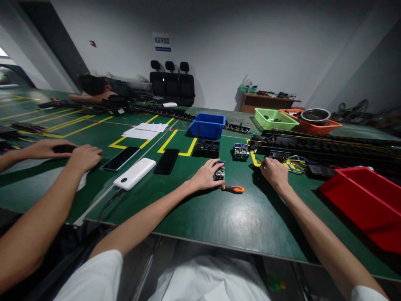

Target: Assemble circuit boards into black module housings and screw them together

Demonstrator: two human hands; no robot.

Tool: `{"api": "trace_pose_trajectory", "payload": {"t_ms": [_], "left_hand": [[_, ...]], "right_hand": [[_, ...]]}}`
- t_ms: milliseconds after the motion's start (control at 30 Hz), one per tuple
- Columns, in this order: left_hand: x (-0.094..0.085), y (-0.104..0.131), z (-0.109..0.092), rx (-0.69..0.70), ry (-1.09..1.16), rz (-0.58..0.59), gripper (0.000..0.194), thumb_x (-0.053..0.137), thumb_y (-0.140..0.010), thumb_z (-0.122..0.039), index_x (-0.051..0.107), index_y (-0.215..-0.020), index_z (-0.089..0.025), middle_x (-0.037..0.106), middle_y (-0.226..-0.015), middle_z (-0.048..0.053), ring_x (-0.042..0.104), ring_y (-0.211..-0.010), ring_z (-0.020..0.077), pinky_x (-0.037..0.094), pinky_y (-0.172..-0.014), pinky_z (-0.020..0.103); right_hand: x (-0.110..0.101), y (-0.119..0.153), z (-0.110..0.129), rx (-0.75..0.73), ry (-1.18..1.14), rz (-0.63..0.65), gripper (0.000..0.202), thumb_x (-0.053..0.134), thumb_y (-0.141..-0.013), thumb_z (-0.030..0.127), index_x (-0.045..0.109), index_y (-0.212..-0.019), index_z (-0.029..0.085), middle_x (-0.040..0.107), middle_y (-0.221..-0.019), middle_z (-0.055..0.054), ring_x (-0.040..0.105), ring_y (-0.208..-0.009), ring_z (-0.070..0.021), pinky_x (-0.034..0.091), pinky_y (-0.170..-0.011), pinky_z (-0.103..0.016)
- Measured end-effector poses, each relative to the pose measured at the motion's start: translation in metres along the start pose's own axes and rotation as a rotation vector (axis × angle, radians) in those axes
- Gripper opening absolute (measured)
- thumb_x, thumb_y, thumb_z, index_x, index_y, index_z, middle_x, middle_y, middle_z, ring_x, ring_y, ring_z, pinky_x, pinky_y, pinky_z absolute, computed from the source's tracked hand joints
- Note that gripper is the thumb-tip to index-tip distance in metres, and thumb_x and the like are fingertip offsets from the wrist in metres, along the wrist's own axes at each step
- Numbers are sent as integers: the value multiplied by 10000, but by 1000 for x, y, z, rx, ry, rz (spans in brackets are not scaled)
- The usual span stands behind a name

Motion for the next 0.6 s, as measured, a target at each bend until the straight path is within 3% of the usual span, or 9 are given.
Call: {"api": "trace_pose_trajectory", "payload": {"t_ms": [133,300,467,600], "left_hand": [[2,-1,0,-9,41,-38,693,684,-705,-461,453,-1309,-212,402,-1380,119,383,-1296,293,353,-1088,474],[8,-4,-6,-13,105,-88,662,704,-697,-422,473,-1276,-202,405,-1366,125,384,-1299,291,330,-1109,470],[9,-5,-9,2,178,-107,697,684,-717,-449,421,-1317,-211,292,-1439,130,327,-1347,295,309,-1123,465],[-1,-3,1,18,230,-68,780,679,-713,-485,350,-1370,-222,228,-1467,140,280,-1375,304,275,-1134,481]], "right_hand": [[-12,7,32,-149,-80,-32,234,424,-901,292,613,-900,153,673,-887,-102,596,-819,-211,283,-582,-279],[-10,21,72,-249,-177,93,184,450,-902,290,608,-915,196,649,-909,-71,585,-840,-195,292,-554,-267],[-2,29,76,-298,-290,137,143,519,-879,303,611,-956,225,610,-978,-70,558,-937,-215,383,-595,-263],[0,35,72,-325,-455,68,149,514,-884,265,613,-987,221,597,-1017,-81,531,-984,-228,461,-740,-310]]}}
Point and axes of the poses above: each hand's wrist, its own y-axis away from the middle knuckle, its own x-axis out of the palm, z = x × y, the point moved 2 cm from there along -y, towards the middle knuckle
